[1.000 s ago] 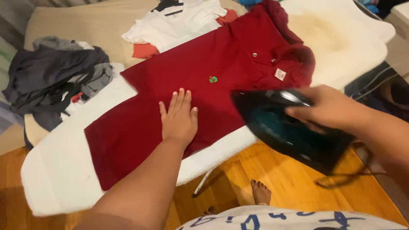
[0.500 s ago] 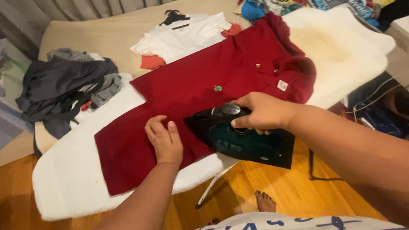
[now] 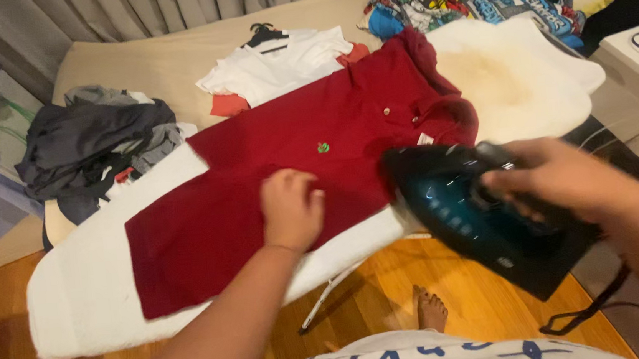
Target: The person irons a red polo shirt on an ironing board, smoothing the fabric and using a steam iron. After finishing, they place the shirt on a hanger and set it on a nearby bed. The person then begins to iron a white polo shirt.
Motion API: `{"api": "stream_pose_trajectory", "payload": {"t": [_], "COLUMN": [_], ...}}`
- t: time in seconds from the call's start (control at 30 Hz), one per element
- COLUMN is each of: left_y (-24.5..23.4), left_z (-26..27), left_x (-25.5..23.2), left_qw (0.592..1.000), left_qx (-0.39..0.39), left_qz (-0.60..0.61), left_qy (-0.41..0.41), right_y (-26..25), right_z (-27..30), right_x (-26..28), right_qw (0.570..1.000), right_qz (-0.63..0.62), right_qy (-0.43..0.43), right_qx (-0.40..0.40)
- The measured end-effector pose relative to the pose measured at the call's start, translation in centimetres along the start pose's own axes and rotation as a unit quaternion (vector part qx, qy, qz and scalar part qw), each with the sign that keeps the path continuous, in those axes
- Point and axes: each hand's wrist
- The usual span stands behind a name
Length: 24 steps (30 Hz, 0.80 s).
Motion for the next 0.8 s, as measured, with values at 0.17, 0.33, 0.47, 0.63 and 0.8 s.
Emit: {"api": "stream_pose_trajectory", "payload": {"t": [0.17, 0.33, 0.47, 0.63, 0.8], "left_y": [6.9, 15.1, 20.4, 25.4, 29.3], "left_z": [-6.0, -12.3, -16.3, -20.1, -24.7], "left_x": [-7.9, -15.2, -18.7, -20.6, -20.1], "left_qw": [0.988, 0.967, 0.964, 0.989, 0.985], "left_qx": [0.068, 0.207, 0.257, 0.08, 0.011], "left_qz": [0.12, 0.137, 0.055, 0.114, 0.166], "left_qy": [0.073, 0.06, -0.04, -0.039, -0.052], "right_y": [-7.2, -13.9, -17.2, -19.8, -21.7], "right_z": [-4.0, -11.8, -19.9, -27.6, -30.8], "right_x": [-1.8, -3.7, -4.9, -2.8, -2.3], "right_qw": [0.995, 0.995, 0.99, 0.985, 0.995], "right_qz": [-0.057, -0.058, -0.093, -0.146, 0.04], "right_qy": [0.001, -0.026, -0.094, -0.09, -0.083], "right_qx": [-0.08, -0.078, -0.059, 0.022, -0.036]}}
Point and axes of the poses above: each hand's wrist, its own z-axis away from the middle knuckle, its own y-axis out of the palm, x = y × z, and after that the axes turned 7 degrees about y, right-handed
